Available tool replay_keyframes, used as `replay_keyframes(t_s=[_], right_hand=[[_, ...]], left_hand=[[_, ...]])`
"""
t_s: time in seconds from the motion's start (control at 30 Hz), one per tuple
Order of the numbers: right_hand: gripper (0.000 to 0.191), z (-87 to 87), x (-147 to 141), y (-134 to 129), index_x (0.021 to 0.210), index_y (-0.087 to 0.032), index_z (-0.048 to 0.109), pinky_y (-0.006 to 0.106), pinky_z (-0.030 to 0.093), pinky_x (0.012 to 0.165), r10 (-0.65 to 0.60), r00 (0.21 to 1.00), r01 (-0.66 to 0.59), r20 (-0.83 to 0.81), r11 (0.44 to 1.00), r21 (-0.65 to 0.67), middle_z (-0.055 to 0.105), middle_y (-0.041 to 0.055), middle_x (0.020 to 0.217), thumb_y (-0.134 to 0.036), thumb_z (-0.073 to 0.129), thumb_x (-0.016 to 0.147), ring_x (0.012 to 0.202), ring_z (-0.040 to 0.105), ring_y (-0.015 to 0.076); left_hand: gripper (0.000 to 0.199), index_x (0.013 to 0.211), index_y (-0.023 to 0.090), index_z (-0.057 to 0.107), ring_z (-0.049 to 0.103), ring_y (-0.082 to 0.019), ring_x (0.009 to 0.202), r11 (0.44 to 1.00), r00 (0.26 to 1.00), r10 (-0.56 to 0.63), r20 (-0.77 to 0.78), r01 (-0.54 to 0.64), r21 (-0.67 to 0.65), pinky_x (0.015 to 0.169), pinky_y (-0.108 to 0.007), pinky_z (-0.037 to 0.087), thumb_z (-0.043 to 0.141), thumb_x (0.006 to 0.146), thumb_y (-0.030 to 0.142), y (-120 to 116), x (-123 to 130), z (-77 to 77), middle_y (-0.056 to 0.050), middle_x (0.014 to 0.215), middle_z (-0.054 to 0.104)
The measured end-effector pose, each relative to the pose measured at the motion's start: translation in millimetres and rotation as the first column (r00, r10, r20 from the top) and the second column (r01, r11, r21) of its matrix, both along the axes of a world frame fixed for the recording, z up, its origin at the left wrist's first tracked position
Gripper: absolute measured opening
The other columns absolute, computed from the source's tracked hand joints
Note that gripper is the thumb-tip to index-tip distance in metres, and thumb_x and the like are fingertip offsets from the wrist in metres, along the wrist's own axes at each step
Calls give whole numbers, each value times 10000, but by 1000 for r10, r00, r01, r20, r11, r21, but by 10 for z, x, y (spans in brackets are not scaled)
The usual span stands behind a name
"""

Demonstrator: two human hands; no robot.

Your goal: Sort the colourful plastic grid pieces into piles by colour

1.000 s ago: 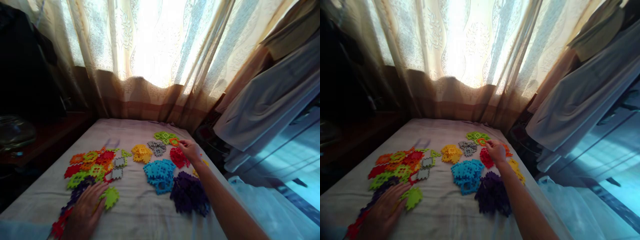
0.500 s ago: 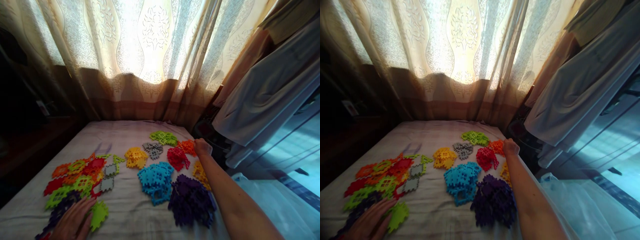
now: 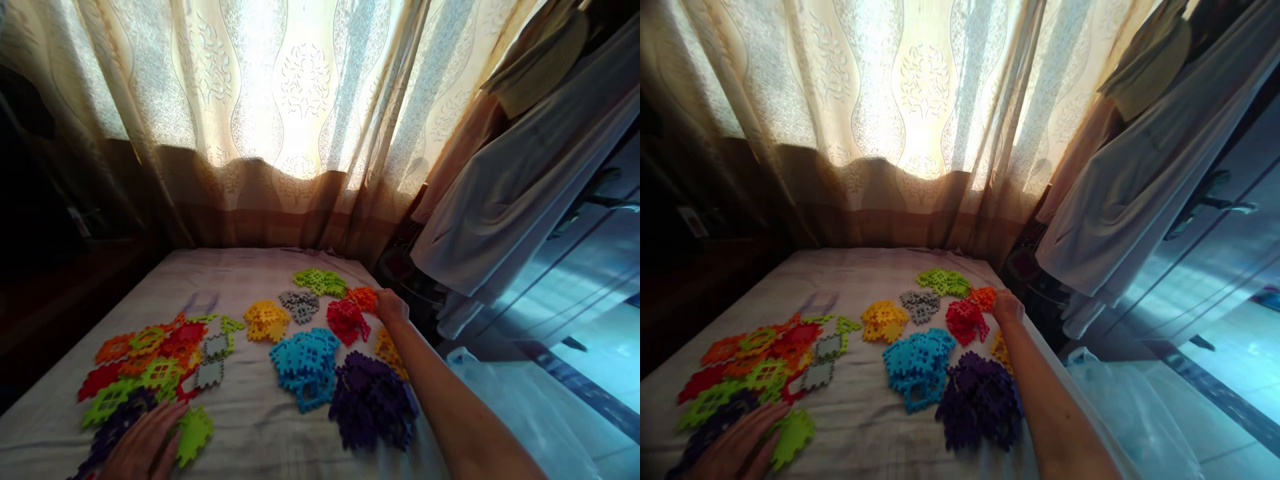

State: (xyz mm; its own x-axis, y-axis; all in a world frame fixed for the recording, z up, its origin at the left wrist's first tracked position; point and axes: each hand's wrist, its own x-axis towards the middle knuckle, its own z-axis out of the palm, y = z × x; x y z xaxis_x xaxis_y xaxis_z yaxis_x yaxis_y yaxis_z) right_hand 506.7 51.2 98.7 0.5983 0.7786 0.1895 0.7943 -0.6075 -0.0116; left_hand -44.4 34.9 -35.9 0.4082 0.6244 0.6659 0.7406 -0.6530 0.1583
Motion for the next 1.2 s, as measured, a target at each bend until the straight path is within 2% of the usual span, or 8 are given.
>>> replay_keyframes(t_s=[0.2, 0.33, 0.43, 0.5, 0.67, 0.87, 1.03, 1.2], right_hand=[[284, 112, -549, -141, 1043, -238, 739, 287, 475, 798, 196, 980, -190, -19, 966, 178, 696, 73, 1116, -246, 494, 900, 968, 643, 210], [257, 94, -1211, -357, 984, -237, 745, 283, 483, 752, 455, 890, -406, -35, 823, 396, 722, 55, 1011, -293, 521, 871, 888, 656, 200], [259, -23, -1820, -601, 955, -241, 735, 271, 486, 744, 651, 753, -527, -98, 685, 502, 718, 42, 958, -305, 494, 885, 855, 664, 182], [258, -153, -2215, -764, 941, -232, 728, 262, 486, 755, 731, 659, -569, -175, 638, 519, 712, 41, 933, -288, 479, 899, 825, 665, 167], [243, -486, -2908, -1028, 961, -233, 721, 244, 488, 689, 778, 518, -655, -355, 628, 421, 703, 36, 916, -215, 492, 881, 714, 660, 139], [393, -581, -3253, -1040, 1219, -218, 636, 324, 497, 901, 788, 499, -710, -362, 610, 350, 641, 107, 1210, -256, 598, 830, 1086, 618, 226], [622, -575, -3438, -978, 1311, -189, 564, 392, 460, 983, 793, 510, -754, -333, 598, 270, 560, 145, 1329, -337, 730, 730, 1183, 545, 285], [322, -584, -3501, -919, 1080, -220, 662, 374, 482, 892, 786, 551, -760, -282, 611, 219, 631, 87, 1188, -316, 700, 776, 1047, 587, 257]], left_hand=[[309, 1128, 251, 663, 676, -201, 1022, 1000, 1000, -2, -10, 2, 14, 947, -351, 529, 487, 911, 382, -149, 200, 294, -33, 1113, 724], [290, 1105, 236, 675, 661, -209, 1052, 998, 999, 32, 1, -32, -62, 983, -396, 505, 466, 924, 325, -246, 276, 364, -49, 1094, 727], [272, 1082, 229, 678, 652, -213, 1063, 994, 999, 25, 21, -23, -106, 989, -416, 501, 463, 923, 282, -299, 310, 410, -53, 1086, 727], [267, 1079, 228, 676, 651, -202, 1061, 992, 999, -1, 49, 7, -123, 992, -406, 501, 461, 923, 254, -311, 307, 468, -52, 1088, 724], [304, 1105, 221, 665, 617, -207, 1115, 989, 990, 103, 94, -92, -117, 1026, -420, 464, 412, 940, 254, -273, 119, 631, -64, 1123, 708], [435, 1261, 181, 593, 492, -334, 1281, 875, 895, 442, -64, -446, -189, 1078, -566, 347, 473, 897, 388, -305, -123, 464, -146, 1344, 584], [503, 1291, 143, 575, 493, -324, 1280, 886, 911, 404, -80, -412, -214, 1063, -495, 399, 444, 903, 436, -293, -14, 288, -181, 1386, 531], [505, 1265, 159, 591, 527, -309, 1243, 919, 935, 354, 9, -347, -186, 1045, -486, 424, 425, 908, 474, -198, 134, 265, -174, 1359, 550]])
